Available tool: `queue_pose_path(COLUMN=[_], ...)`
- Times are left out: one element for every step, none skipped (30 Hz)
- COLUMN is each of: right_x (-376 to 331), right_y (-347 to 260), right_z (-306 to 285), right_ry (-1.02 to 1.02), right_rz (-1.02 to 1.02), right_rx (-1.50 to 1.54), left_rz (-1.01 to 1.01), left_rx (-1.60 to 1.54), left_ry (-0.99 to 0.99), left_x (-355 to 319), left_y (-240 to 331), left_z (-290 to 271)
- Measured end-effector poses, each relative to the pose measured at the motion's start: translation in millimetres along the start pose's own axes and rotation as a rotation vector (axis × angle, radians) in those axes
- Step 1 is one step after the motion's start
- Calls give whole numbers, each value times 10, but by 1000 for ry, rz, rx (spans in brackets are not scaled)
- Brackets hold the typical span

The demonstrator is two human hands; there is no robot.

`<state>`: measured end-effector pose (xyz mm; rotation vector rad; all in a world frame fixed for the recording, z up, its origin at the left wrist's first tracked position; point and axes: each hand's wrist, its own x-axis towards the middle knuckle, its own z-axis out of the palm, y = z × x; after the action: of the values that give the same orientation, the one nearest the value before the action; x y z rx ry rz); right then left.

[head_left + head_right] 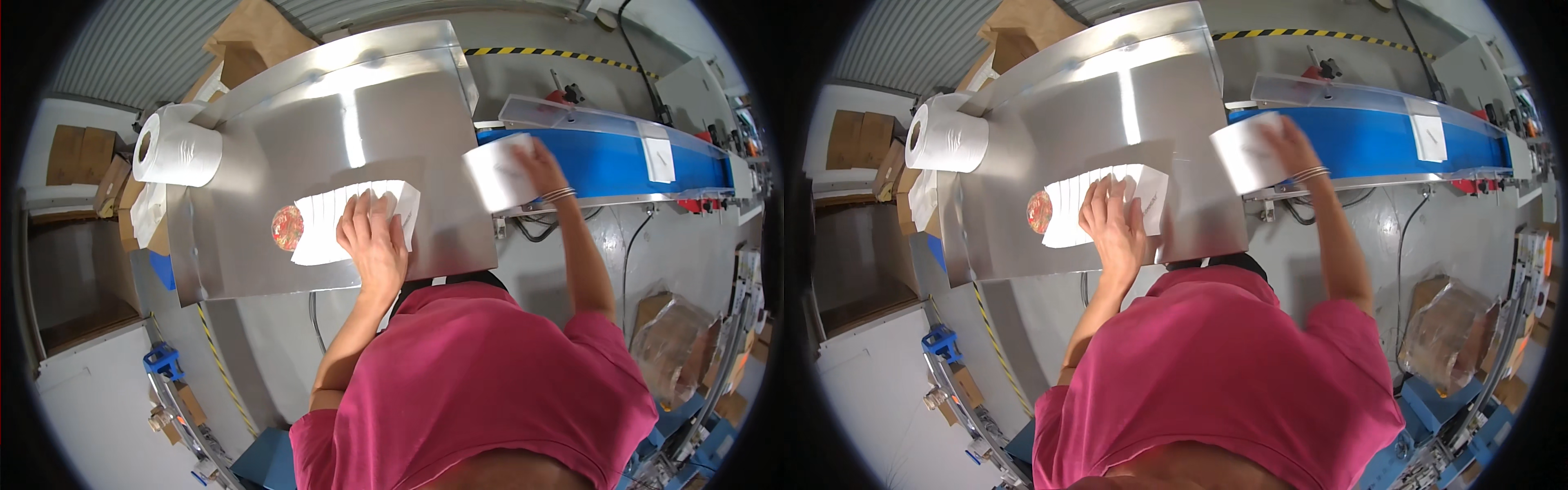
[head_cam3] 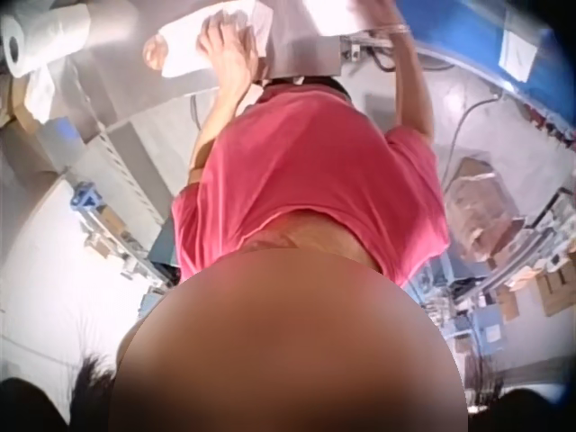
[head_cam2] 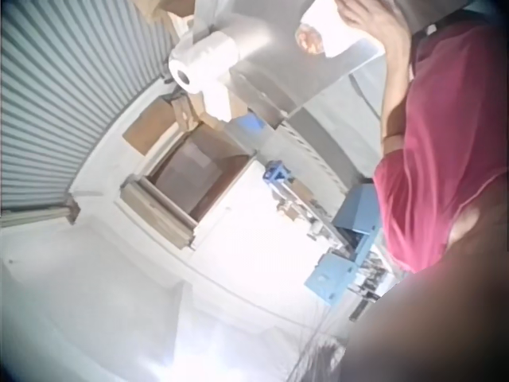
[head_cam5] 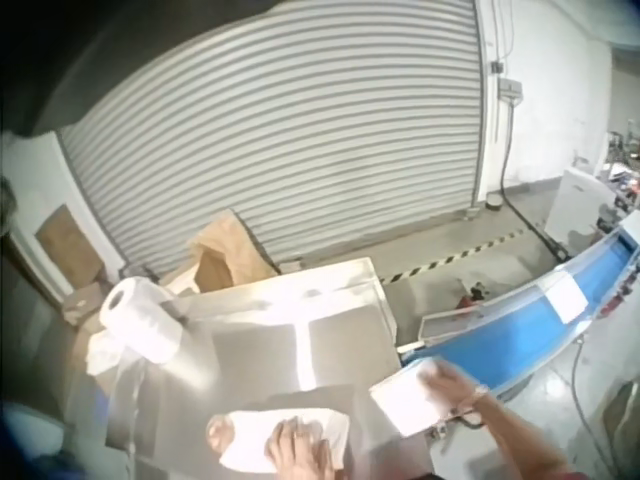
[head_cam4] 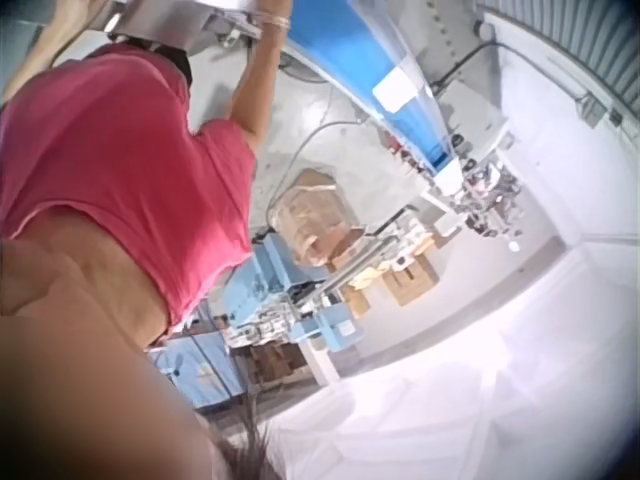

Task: The recorder is manually transferring stacks of paper napkins from a production station onto a conveyor belt.

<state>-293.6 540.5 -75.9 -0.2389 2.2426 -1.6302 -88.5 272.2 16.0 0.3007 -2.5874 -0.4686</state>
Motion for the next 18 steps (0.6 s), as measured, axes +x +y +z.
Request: queue_pose_path(right_x=[67,94,94,106,122,6,27,60,37,10,-78,-67,-85,-93,-89,-67,-37,-19], right_y=[133,152,159,352,517,141,42,-21,-186,-332,-591,-661,-845,-951,-1031,-1091,-1141,-1162], right_z=[-254,-442,-621,-766,-832,-615,-566,-496,-263,-7,315,529,725,869,992,1083,1152,1195], right_ry=[144,239,340,530,715,803,724,641,459,250,-13,-158,-338,-439,-545,-541,-664,-793], right_rz=[12,42,74,-32,-143,-103,-283,-457,-588,-623,-472,-553,-414,-383,-355,-357,-348,-338], right_rx=[-180,-301,-423,-791,-1157,-1236,-1120,-995,-772,-583,-236,-172,-154,-122,-86,-83,-63,-43], left_rz=[10,18,17,35,53,45,46,46,50,55,56,64,53,45,49,54,59,58], left_rx=[-3,-4,-7,-12,-12,-4,-5,-2,-1,3,12,7,-3,-18,-17,-22,-27,-24], left_ry=[-5,-8,-8,-1,5,6,15,23,20,26,36,34,24,11,11,-4,-19,-18], left_x=[3,2,0,6,18,-9,-14,-21,-32,-39,-46,-32,-21,-9,-5,2,10,8], left_y=[-2,-14,-20,-13,-4,-27,-25,-35,-50,-62,-78,-70,-61,-40,-29,-24,-18,-12], left_z=[2,0,2,12,18,20,23,34,40,40,33,34,20,9,-5,-12,-16,-33])
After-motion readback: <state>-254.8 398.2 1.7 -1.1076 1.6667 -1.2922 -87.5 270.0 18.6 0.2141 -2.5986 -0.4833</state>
